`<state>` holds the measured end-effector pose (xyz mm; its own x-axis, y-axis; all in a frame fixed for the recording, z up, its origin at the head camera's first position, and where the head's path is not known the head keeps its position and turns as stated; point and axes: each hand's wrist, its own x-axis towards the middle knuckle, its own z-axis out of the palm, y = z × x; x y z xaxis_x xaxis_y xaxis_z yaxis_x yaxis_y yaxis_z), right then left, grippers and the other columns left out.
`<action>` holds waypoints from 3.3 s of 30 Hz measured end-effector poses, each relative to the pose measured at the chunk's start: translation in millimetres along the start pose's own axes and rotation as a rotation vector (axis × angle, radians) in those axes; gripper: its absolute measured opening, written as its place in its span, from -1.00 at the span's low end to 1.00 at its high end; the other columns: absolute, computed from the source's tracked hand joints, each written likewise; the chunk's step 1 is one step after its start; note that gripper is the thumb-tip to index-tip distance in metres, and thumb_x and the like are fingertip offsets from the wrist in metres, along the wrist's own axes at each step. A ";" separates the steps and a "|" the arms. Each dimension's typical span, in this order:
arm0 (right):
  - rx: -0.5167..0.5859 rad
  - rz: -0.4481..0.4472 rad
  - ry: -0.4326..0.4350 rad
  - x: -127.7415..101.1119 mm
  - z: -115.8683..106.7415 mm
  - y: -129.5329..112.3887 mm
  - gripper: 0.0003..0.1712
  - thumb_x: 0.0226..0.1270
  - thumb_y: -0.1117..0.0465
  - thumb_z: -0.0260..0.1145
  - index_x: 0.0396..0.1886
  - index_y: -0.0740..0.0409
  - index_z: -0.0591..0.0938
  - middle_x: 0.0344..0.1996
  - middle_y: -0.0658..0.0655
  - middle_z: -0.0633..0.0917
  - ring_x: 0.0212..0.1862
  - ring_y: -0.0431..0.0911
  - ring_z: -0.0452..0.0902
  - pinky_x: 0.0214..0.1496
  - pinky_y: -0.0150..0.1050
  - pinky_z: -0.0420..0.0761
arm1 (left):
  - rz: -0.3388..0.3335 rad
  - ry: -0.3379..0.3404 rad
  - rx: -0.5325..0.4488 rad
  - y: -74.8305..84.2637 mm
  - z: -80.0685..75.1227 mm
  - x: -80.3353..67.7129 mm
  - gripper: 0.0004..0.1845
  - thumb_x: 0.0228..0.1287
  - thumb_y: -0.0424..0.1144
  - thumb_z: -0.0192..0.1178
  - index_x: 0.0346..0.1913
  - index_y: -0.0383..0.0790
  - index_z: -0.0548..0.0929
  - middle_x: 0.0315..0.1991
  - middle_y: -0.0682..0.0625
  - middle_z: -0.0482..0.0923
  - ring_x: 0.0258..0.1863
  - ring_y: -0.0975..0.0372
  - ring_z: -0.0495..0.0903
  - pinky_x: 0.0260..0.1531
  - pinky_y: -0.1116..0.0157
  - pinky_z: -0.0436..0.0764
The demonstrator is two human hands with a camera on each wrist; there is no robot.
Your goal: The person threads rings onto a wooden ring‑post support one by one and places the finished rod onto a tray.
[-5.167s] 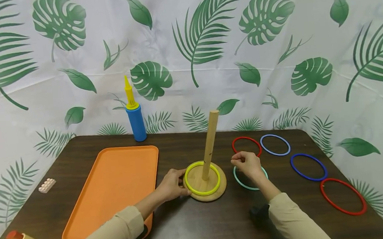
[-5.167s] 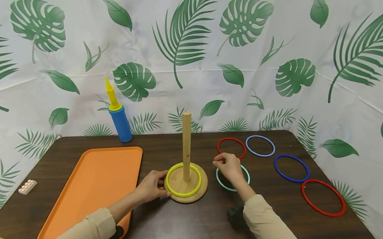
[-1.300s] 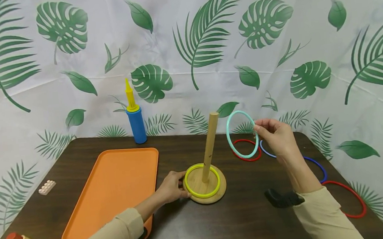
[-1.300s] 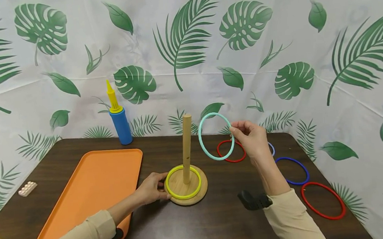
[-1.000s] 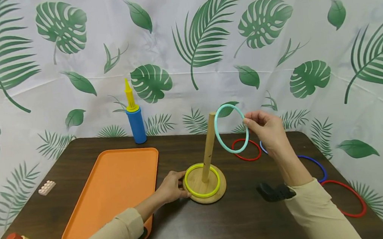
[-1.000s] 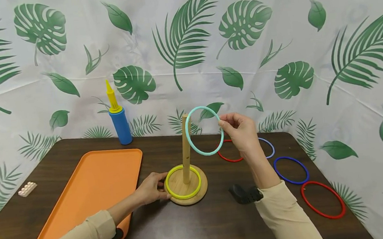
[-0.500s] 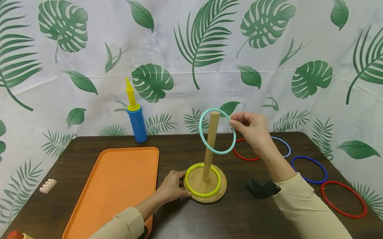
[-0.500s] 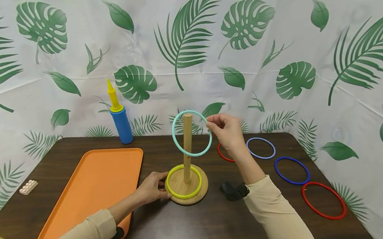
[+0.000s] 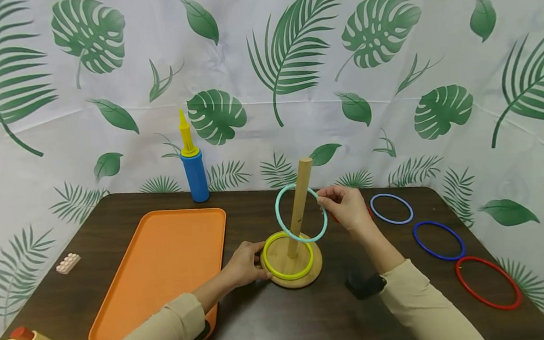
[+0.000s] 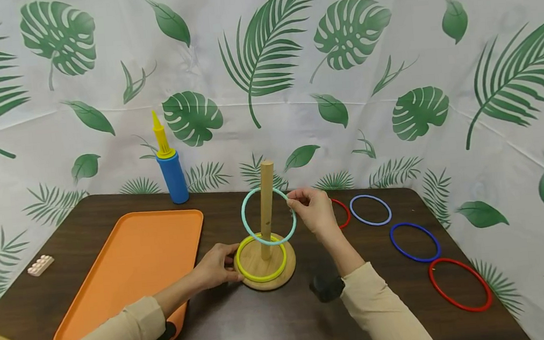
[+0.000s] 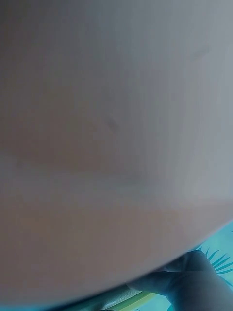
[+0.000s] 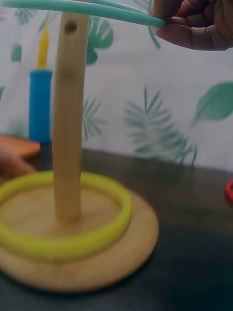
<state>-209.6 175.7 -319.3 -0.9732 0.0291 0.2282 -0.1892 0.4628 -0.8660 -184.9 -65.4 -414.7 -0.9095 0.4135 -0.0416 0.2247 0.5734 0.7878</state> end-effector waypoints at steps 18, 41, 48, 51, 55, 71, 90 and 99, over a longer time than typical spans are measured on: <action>-0.197 0.125 -0.079 -14.0 35.4 53.1 -0.92 0.17 0.35 0.34 -0.35 0.28 0.70 -0.53 0.17 0.67 -0.55 -0.09 0.53 -0.55 -0.37 0.46 | 0.031 0.001 -0.013 0.1 0.2 -0.8 -0.20 -0.13 -0.45 0.46 0.26 -0.53 0.36 0.02 -0.31 0.35 -0.09 0.00 0.55 -0.21 0.28 0.64; -0.263 0.127 -0.108 -15.4 51.6 64.1 -0.96 0.13 0.35 0.36 -0.42 0.26 0.70 -0.61 0.09 0.65 -0.65 -0.21 0.43 -0.60 -0.37 0.44 | -0.018 -0.002 -0.020 -1.3 1.7 -0.2 -0.20 -0.10 -0.43 0.45 0.27 -0.50 0.35 0.04 -0.30 0.34 -0.11 0.01 0.56 -0.22 0.27 0.64; -0.283 0.125 -0.105 -15.5 52.5 64.9 -0.96 0.13 0.34 0.37 -0.43 0.25 0.71 -0.63 0.09 0.65 -0.66 -0.24 0.41 -0.62 -0.38 0.43 | -0.027 0.000 -0.015 -1.6 1.8 -0.1 -0.19 -0.11 -0.42 0.46 0.27 -0.50 0.35 0.04 -0.28 0.34 -0.10 0.01 0.55 -0.20 0.25 0.63; -0.288 0.132 -0.110 -15.3 53.1 65.7 -0.95 0.14 0.33 0.36 -0.42 0.24 0.72 -0.63 0.07 0.64 -0.65 -0.25 0.42 -0.61 -0.38 0.43 | -0.031 0.001 -0.017 -2.0 1.9 0.2 -0.19 -0.11 -0.42 0.46 0.28 -0.49 0.35 0.04 -0.27 0.35 -0.11 0.02 0.55 -0.20 0.25 0.63; -0.291 0.134 -0.109 -15.2 53.7 67.0 -0.95 0.14 0.33 0.37 -0.42 0.24 0.72 -0.63 0.05 0.64 -0.65 -0.25 0.42 -0.61 -0.38 0.43 | -0.027 0.000 -0.018 -2.6 2.0 0.5 -0.19 -0.11 -0.42 0.46 0.28 -0.49 0.35 0.03 -0.27 0.35 -0.12 0.04 0.55 -0.22 0.27 0.63; -0.286 0.113 -0.086 -15.1 55.2 70.6 -0.95 0.10 0.34 0.38 -0.46 0.26 0.71 -0.64 -0.01 0.61 -0.63 -0.26 0.40 -0.58 -0.40 0.43 | -0.012 -0.001 -0.023 -3.5 2.0 0.1 -0.18 -0.11 -0.42 0.46 0.28 -0.50 0.33 0.03 -0.28 0.33 -0.12 0.03 0.57 -0.27 0.31 0.64; -0.259 0.162 -0.090 -15.9 55.8 72.9 -0.94 0.11 0.34 0.39 -0.43 0.28 0.71 -0.58 0.03 0.65 -0.60 -0.24 0.44 -0.56 -0.39 0.50 | -0.001 0.000 -0.016 -3.3 1.6 0.9 -0.19 -0.10 -0.42 0.45 0.28 -0.50 0.33 0.03 -0.29 0.34 -0.12 0.02 0.57 -0.25 0.32 0.64; -0.261 0.145 -0.083 -15.5 55.0 73.1 -0.94 0.10 0.35 0.39 -0.45 0.30 0.70 -0.59 0.04 0.66 -0.61 -0.26 0.43 -0.56 -0.41 0.49 | -0.013 0.004 -0.007 -3.1 2.0 1.4 -0.19 -0.11 -0.42 0.46 0.28 -0.49 0.34 0.03 -0.28 0.35 -0.12 0.02 0.57 -0.23 0.30 0.64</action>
<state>-215.5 160.3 -410.6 -0.9970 0.0434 0.0643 -0.0186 0.6716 -0.7407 -186.2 -65.3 -418.4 -0.9138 0.4030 -0.0496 0.2101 0.5739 0.7915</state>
